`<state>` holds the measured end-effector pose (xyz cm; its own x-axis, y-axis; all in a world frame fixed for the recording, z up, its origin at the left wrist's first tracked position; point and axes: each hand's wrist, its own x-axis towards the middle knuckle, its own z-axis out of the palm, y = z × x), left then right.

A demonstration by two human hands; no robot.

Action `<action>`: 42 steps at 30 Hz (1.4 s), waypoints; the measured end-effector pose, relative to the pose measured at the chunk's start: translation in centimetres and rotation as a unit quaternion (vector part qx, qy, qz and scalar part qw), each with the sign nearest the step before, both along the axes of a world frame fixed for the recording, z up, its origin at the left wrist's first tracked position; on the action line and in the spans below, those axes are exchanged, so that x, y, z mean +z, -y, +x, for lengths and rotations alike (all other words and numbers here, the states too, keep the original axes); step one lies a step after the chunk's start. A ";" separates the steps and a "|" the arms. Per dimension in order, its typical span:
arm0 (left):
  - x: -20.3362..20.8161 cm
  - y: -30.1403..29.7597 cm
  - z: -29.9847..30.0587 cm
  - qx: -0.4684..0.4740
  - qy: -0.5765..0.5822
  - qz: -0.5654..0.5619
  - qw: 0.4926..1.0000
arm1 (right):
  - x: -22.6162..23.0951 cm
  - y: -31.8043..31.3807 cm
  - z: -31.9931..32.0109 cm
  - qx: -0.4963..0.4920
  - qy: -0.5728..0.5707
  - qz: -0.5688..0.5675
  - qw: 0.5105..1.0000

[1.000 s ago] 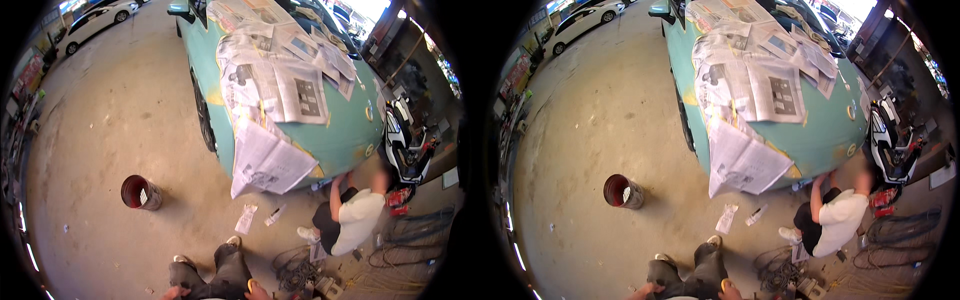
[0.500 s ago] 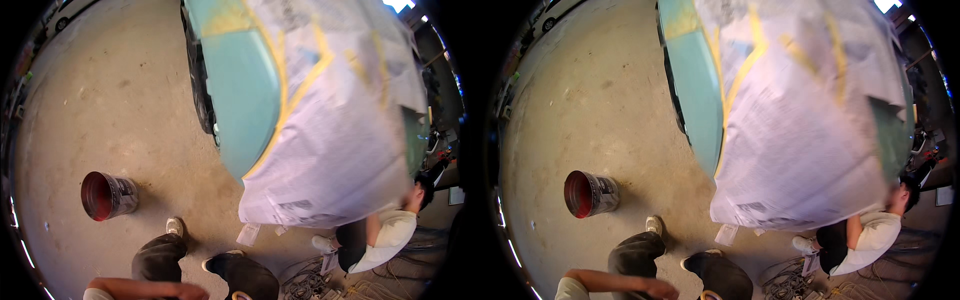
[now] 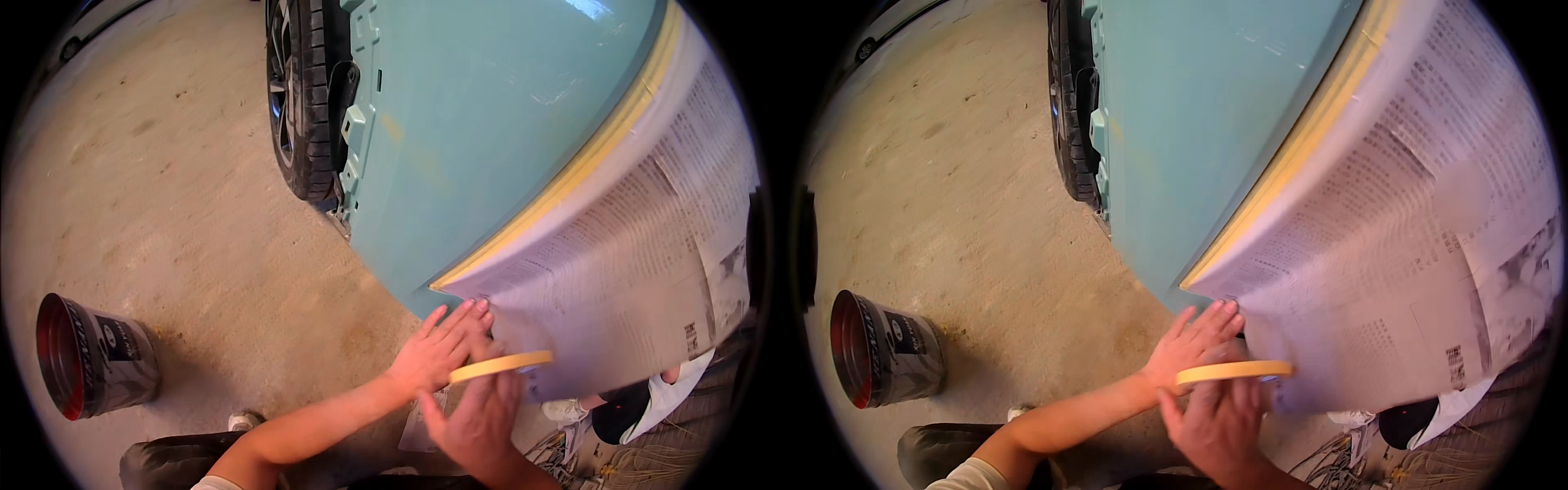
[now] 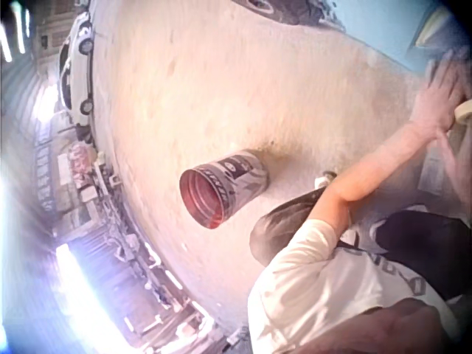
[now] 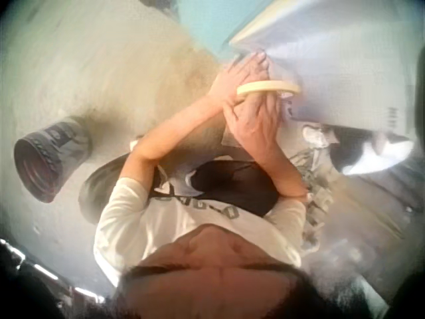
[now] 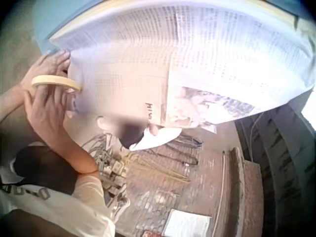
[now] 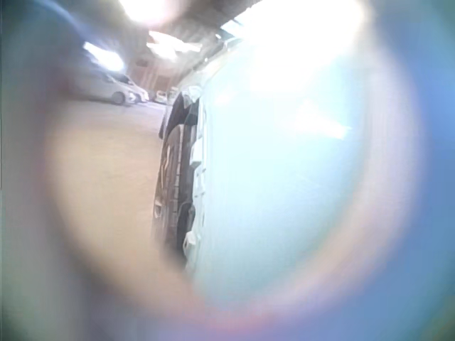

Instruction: The person applies newspaper sheets to the front fender and hood of a light green car using yellow masking tape. They smooth the paper and press the tape to secure it, preparing the vehicle for painting or bodywork. A second person is visible working on the opposite side of the car.

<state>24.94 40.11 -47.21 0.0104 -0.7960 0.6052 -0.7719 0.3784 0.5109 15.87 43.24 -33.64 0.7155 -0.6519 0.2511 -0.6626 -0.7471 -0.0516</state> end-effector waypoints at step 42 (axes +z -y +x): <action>4.9 3.4 7.9 0.094 0.134 -0.212 0.963 | -2.2 11.6 -5.1 -0.086 0.182 -0.348 0.915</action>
